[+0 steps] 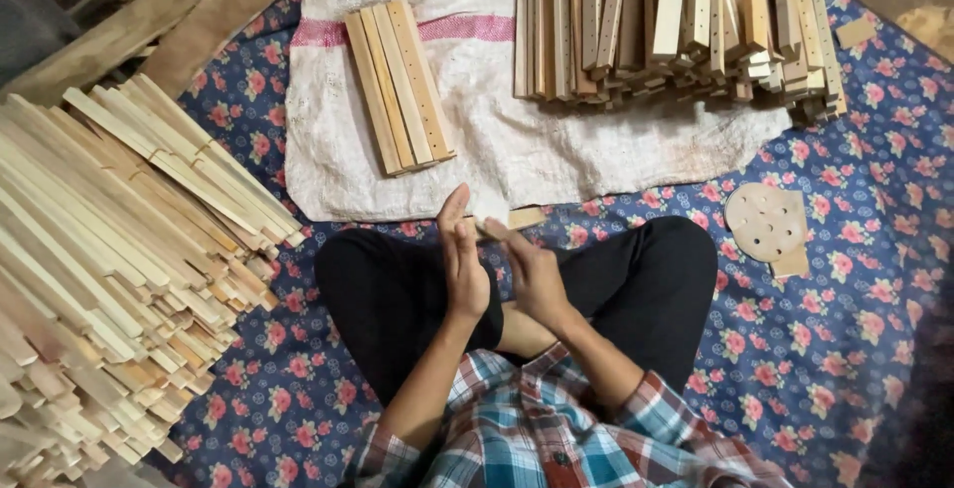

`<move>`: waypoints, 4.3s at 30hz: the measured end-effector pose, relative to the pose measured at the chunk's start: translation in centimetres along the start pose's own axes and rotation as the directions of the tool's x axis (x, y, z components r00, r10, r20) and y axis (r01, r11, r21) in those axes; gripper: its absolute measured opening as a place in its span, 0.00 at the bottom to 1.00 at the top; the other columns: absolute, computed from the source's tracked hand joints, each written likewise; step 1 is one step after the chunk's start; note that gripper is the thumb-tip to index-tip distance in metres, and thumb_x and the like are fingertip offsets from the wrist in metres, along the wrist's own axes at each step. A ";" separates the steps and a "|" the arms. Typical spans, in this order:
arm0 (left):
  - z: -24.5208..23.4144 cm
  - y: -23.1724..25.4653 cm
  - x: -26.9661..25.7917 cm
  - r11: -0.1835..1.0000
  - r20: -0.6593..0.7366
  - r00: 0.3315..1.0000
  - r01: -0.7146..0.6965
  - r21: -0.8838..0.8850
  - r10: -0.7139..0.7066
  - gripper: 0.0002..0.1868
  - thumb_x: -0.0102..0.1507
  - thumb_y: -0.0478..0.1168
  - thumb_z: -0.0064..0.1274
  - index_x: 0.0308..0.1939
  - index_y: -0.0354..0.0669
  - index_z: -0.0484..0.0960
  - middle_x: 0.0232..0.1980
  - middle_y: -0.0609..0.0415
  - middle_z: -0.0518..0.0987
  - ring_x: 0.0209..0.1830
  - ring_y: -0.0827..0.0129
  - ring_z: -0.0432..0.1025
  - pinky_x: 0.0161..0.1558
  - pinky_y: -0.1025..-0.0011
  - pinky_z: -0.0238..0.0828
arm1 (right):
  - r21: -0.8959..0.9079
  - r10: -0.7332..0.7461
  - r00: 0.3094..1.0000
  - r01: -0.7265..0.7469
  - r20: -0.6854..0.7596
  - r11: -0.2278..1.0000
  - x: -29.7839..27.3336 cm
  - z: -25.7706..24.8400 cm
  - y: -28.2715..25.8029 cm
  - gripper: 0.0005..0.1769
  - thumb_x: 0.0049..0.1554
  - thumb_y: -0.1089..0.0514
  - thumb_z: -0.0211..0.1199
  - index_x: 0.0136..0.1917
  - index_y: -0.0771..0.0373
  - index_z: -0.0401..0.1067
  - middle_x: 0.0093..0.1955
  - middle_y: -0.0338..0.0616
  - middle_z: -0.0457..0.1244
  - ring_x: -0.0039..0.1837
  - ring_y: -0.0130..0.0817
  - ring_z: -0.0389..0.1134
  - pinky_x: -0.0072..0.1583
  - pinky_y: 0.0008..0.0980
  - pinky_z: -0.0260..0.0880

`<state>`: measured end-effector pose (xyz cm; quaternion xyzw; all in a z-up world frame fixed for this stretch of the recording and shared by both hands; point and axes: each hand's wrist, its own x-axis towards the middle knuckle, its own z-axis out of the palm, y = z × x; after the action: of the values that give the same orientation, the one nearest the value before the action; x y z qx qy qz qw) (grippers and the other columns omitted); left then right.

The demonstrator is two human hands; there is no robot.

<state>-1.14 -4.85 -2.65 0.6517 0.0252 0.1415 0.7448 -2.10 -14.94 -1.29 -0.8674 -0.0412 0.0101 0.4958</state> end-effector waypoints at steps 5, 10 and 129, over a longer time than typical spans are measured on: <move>0.1 1.4 0.0 0.999 0.031 0.999 0.019 -0.039 -0.018 0.39 0.72 0.64 0.12 0.79 0.45 0.48 0.80 0.40 0.52 0.81 0.52 0.44 0.78 0.54 0.34 | -0.149 0.054 0.997 -0.061 -0.050 0.987 1.8 1.4 7.7 0.16 0.66 0.59 0.48 0.61 0.58 0.73 0.54 0.56 0.70 0.58 0.58 0.70 0.60 0.55 0.70; 0.1 1.7 -0.9 0.996 0.063 0.995 0.078 -0.052 -0.075 0.43 0.69 0.69 0.06 0.81 0.50 0.42 0.82 0.39 0.44 0.82 0.47 0.38 0.78 0.52 0.31 | -0.103 0.020 1.000 -0.018 0.010 0.995 0.1 -0.4 -3.1 0.13 0.65 0.56 0.52 0.59 0.56 0.75 0.61 0.47 0.70 0.61 0.54 0.69 0.59 0.55 0.69; 0.9 -0.5 -5.4 0.471 -0.062 0.748 0.349 -0.810 -0.661 0.26 0.73 0.41 0.39 0.76 0.42 0.62 0.79 0.42 0.51 0.81 0.56 0.42 0.76 0.54 0.37 | 0.751 0.746 0.619 -0.365 -0.246 0.551 0.9 1.1 20.5 0.25 0.63 0.55 0.58 0.69 0.73 0.66 0.63 0.53 0.60 0.56 0.42 0.65 0.60 0.48 0.74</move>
<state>-5.99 -7.12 -3.75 0.2011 0.2981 0.0264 0.9327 -0.03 -24.30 -19.48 -0.5728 0.3976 -0.0572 0.7145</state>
